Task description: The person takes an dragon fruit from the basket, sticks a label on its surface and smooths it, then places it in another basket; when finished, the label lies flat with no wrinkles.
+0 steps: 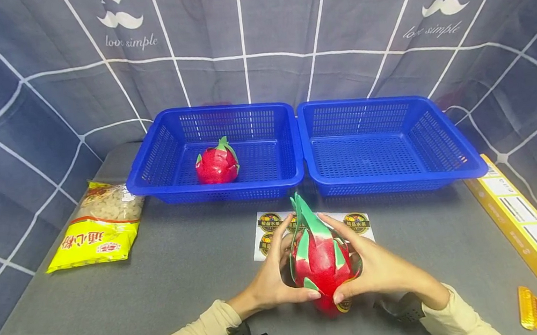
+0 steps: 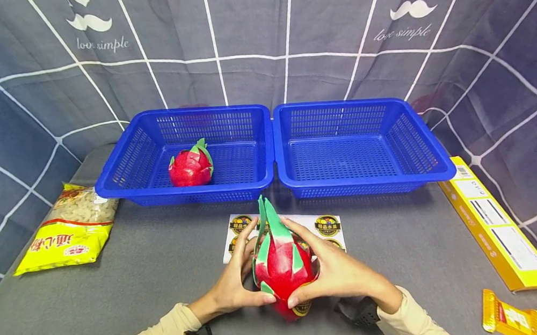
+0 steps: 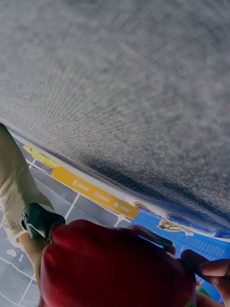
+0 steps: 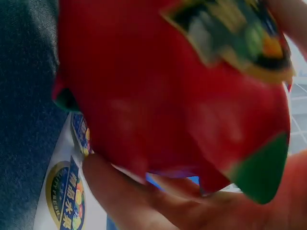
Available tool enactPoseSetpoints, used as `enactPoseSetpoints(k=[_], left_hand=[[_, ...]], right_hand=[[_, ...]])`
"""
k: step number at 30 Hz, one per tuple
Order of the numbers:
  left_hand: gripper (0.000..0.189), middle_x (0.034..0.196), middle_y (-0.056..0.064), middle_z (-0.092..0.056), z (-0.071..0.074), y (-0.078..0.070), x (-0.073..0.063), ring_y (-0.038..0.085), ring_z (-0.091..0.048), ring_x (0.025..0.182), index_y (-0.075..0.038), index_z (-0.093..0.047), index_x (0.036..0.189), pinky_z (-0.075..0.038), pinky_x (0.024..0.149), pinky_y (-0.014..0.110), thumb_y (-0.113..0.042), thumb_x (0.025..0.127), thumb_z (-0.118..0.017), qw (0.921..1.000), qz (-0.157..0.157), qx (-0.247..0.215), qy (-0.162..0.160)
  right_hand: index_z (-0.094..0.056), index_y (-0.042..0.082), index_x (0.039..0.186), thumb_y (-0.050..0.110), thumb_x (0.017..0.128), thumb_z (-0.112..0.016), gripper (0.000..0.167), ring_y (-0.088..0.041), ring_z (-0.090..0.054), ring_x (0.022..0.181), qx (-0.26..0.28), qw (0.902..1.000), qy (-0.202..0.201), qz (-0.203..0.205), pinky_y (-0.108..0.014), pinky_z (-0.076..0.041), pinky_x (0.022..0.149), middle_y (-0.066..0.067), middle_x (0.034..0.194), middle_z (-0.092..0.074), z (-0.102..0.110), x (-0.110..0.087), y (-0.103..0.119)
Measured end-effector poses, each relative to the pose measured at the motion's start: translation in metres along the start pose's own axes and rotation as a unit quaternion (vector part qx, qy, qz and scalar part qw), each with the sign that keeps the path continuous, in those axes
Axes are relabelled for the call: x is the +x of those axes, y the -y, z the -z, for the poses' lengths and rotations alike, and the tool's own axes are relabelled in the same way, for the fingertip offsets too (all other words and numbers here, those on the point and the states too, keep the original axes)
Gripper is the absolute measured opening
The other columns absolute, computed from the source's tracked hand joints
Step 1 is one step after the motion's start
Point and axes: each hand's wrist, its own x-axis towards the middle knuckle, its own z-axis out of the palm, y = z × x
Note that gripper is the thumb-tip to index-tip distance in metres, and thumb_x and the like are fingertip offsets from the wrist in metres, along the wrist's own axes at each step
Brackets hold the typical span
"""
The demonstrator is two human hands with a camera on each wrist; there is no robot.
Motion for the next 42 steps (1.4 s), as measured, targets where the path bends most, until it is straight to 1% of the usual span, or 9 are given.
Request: enactPoseSetpoints(k=[5,9,12,17,24,29,34,39,42], left_hand=[[0.114,0.133,0.015,-0.044,0.000,0.001,0.001,0.020,-0.053,0.115,-0.019,-0.006,0.145,-0.042,0.098,0.033,-0.011,0.058,-0.081,0.9995,-0.004,0.027,0.015],[0.114,0.133,0.015,-0.045,0.000,0.003,0.001,0.019,-0.054,0.113,-0.015,-0.007,0.144,-0.043,0.097,0.033,-0.009,0.056,-0.080,0.9989,-0.011,0.041,0.020],[0.115,0.133,0.015,-0.046,-0.001,0.003,0.001,0.019,-0.055,0.112,-0.013,-0.007,0.144,-0.043,0.096,0.033,-0.009,0.055,-0.080,0.9988,-0.012,0.040,0.024],[0.111,0.134,0.014,-0.046,-0.002,0.002,0.001,0.018,-0.055,0.112,-0.015,-0.012,0.144,-0.044,0.095,0.032,-0.009,0.056,-0.080,0.9992,-0.002,0.035,0.022],[0.108,0.133,0.013,-0.047,-0.001,0.005,0.002,0.017,-0.052,0.115,-0.013,-0.017,0.142,-0.044,0.096,0.033,-0.006,0.055,-0.081,0.9971,-0.035,0.062,0.026],[0.107,0.134,0.013,-0.046,-0.002,0.003,0.001,0.018,-0.053,0.115,-0.014,-0.016,0.142,-0.043,0.097,0.034,-0.006,0.056,-0.080,0.9978,-0.033,0.051,0.028],[0.101,0.133,0.016,-0.046,-0.001,0.001,0.002,0.018,-0.053,0.115,-0.008,-0.018,0.141,-0.043,0.097,0.034,-0.011,0.061,-0.079,0.9978,-0.044,0.041,0.029],[0.086,0.127,0.023,-0.046,0.003,0.000,0.005,0.015,-0.054,0.109,-0.005,-0.025,0.138,-0.049,0.087,0.034,-0.027,0.072,-0.075,0.9961,-0.078,0.031,0.028],[0.073,0.124,0.025,-0.048,0.006,-0.002,0.006,0.017,-0.055,0.106,-0.001,-0.030,0.135,-0.049,0.083,0.035,-0.029,0.080,-0.068,0.9952,-0.090,0.031,0.026]], right_hand=[[-0.017,0.031,0.144,0.043,0.058,-0.082,0.109,-0.022,-0.043,0.117,-0.051,0.9984,0.022,-0.012,-0.028,-0.052,0.080,0.002,0.138,-0.035,0.000,-0.003,0.002],[-0.021,0.033,0.141,0.034,0.059,-0.084,0.103,-0.027,-0.044,0.115,-0.009,0.9987,0.036,-0.036,-0.024,-0.053,0.076,0.000,0.132,-0.039,-0.001,-0.003,0.003],[-0.022,0.033,0.139,0.036,0.058,-0.084,0.102,-0.027,-0.047,0.112,-0.007,0.9981,0.037,-0.048,-0.023,-0.052,0.075,-0.002,0.127,-0.043,-0.002,-0.003,0.004],[-0.021,0.033,0.136,0.042,0.057,-0.083,0.100,-0.024,-0.051,0.107,-0.031,0.9975,0.028,-0.057,-0.023,-0.052,0.074,-0.001,0.121,-0.047,-0.003,-0.004,0.007],[-0.021,0.034,0.135,0.043,0.057,-0.082,0.100,-0.022,-0.052,0.105,-0.055,0.9966,0.010,-0.062,-0.022,-0.052,0.072,0.000,0.119,-0.047,-0.006,-0.006,0.013],[-0.022,0.035,0.135,0.043,0.055,-0.083,0.101,-0.022,-0.052,0.105,-0.048,0.9962,-0.005,-0.072,-0.022,-0.052,0.071,-0.002,0.120,-0.046,-0.006,-0.008,0.017],[-0.023,0.036,0.135,0.039,0.056,-0.084,0.100,-0.023,-0.053,0.102,-0.036,0.9955,-0.006,-0.088,-0.022,-0.053,0.069,-0.004,0.120,-0.046,0.001,-0.010,0.021],[-0.023,0.036,0.136,0.036,0.056,-0.085,0.101,-0.023,-0.055,0.096,-0.027,0.9956,-0.017,-0.088,-0.024,-0.054,0.067,-0.005,0.121,-0.045,0.011,-0.012,0.023],[-0.023,0.034,0.137,0.029,0.056,-0.085,0.102,-0.027,-0.054,0.099,0.003,0.9958,-0.027,-0.088,-0.024,-0.054,0.067,-0.008,0.123,-0.042,0.017,-0.014,0.023]])
